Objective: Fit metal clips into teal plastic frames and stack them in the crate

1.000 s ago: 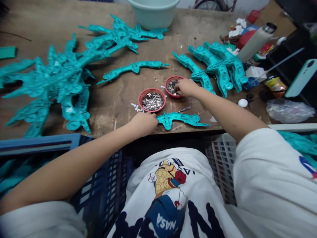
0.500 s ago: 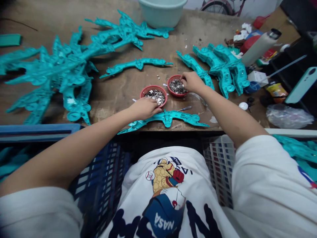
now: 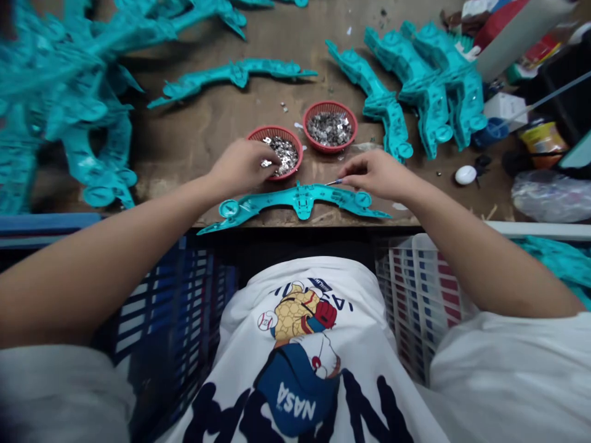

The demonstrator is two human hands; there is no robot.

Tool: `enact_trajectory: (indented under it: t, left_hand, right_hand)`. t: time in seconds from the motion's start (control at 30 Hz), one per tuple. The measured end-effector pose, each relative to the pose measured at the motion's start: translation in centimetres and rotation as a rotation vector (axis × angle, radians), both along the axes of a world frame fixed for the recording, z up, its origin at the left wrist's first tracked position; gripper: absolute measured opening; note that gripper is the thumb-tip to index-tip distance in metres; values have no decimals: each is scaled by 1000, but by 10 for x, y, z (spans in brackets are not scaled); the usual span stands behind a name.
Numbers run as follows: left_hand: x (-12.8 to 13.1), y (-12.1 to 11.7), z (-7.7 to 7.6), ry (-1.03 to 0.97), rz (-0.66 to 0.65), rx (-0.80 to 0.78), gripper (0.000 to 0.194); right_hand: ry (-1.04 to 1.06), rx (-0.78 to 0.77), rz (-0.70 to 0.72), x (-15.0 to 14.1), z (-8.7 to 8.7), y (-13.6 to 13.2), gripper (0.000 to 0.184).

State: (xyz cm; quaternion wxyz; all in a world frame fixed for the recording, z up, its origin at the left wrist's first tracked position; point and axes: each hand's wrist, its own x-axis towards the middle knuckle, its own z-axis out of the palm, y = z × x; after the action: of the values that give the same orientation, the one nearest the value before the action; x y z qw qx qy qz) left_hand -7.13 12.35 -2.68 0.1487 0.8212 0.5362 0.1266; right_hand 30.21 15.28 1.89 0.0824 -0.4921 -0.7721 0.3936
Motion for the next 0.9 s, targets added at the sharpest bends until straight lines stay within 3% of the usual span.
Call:
enact_trajectory:
  t: [0.2, 0.33, 0.57, 0.7, 0.9]
  left_hand:
    - [-6, 0, 2, -109, 105, 25, 46]
    - [-7, -1, 4, -75, 51, 64, 32]
    - [-6, -5, 8, 12, 12, 88, 31]
    - [-9, -3, 8, 21, 31, 100, 29]
    - [-11, -3, 8, -27, 69, 83, 31]
  right_hand:
    - [136, 52, -30, 1, -6, 9, 28]
    - [245, 144, -26, -8, -12, 5, 21]
    - [-102, 161, 148, -15, -20, 10, 28]
    - [-211, 41, 45, -12, -26, 14, 36]
    - [-123, -173, -70, -9, -42, 14, 36]
